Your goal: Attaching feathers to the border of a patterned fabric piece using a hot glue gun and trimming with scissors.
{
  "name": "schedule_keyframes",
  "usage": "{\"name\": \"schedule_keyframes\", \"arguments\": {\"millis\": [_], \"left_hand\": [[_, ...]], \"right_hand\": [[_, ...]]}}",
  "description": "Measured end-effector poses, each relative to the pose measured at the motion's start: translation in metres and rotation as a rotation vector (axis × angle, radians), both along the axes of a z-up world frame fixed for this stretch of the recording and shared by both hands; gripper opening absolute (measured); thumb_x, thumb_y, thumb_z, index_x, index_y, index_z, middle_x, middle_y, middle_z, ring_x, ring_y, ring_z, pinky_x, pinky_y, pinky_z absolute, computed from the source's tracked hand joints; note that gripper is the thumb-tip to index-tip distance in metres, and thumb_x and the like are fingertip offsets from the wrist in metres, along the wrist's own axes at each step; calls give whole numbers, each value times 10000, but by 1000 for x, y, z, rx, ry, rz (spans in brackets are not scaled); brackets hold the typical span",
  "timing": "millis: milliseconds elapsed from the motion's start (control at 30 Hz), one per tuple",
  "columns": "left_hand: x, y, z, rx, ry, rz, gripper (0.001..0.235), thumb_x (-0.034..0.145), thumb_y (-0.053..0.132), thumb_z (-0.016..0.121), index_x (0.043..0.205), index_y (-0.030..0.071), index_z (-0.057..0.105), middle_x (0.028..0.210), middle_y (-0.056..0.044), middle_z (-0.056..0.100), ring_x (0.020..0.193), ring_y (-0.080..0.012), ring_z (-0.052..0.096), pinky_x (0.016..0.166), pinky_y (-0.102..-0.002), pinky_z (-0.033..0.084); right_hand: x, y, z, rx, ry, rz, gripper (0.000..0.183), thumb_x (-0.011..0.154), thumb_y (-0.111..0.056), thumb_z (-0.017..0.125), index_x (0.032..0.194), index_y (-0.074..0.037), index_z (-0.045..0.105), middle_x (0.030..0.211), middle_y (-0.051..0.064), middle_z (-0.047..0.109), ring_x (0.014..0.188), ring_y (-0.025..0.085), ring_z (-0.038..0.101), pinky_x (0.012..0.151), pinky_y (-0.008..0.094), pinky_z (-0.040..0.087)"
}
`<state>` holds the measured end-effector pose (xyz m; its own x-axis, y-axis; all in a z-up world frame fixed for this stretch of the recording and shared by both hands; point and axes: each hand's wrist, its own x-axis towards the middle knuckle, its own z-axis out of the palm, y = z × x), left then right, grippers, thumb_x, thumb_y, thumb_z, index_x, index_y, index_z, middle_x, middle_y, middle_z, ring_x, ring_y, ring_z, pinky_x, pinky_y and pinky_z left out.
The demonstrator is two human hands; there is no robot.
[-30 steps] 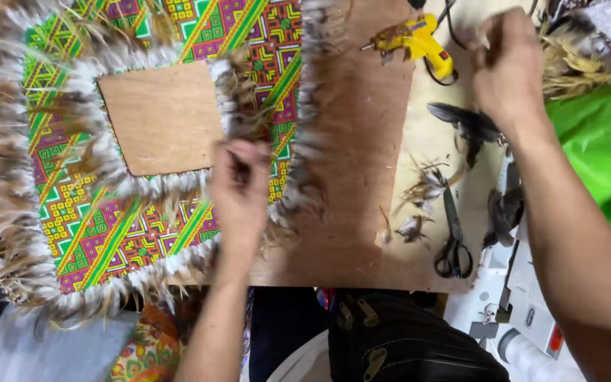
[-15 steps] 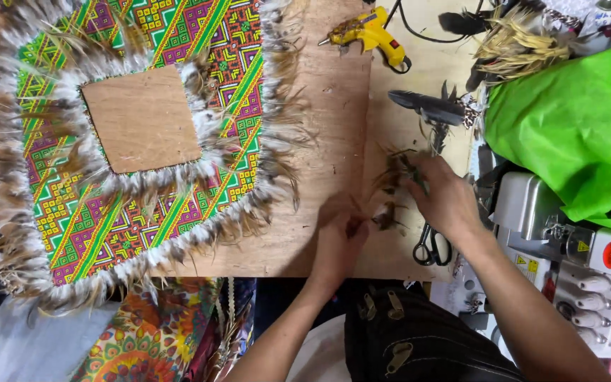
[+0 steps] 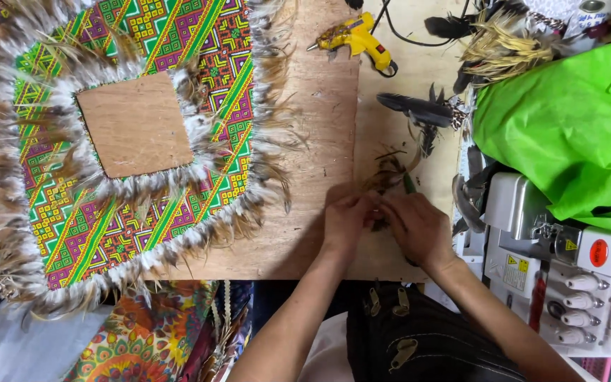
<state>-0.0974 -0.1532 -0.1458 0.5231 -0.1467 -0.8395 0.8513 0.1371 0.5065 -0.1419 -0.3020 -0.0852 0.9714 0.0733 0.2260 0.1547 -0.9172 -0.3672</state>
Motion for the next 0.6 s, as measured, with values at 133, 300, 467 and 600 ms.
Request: {"name": "schedule_keyframes", "arguments": {"millis": [133,300,467,600], "left_hand": [[23,23,57,80,-12,-34,282,1027,338,727,1155,105,823,855,-103,827,723,-146,756,545,-214,508],[24,37,42,-15,-107,101,267,1095,148,674,1301,-22,679,1114,-190,797,918,-217,809,391,-194,474],[28,42,57,14,-131,72,266,1084,147,696,1301,-4,727,1074,-184,791,759,-219,775,358,-263,520],[27,42,3,101,-179,28,225,1039,223,789,1217,87,813,996,-117,815,757,-173,787,432,-257,597]], "right_hand": [[19,-43,-33,92,-13,-249,96,1116,-197,790,1135,-109,822,927,82,725,898,302,752,757,422,626],[74,-48,-23,-67,256,-133,297,1053,-367,818,1145,-86,791,1050,106,636,1077,320,654,925,453,596],[101,-52,-52,-108,452,-107,284,1083,-386,731,1090,-108,790,1124,131,715,1098,350,678,979,469,559],[117,-49,-12,460,542,-277,95,1041,-224,823,1125,-203,859,1068,135,757,1079,388,724,973,486,588]]}}
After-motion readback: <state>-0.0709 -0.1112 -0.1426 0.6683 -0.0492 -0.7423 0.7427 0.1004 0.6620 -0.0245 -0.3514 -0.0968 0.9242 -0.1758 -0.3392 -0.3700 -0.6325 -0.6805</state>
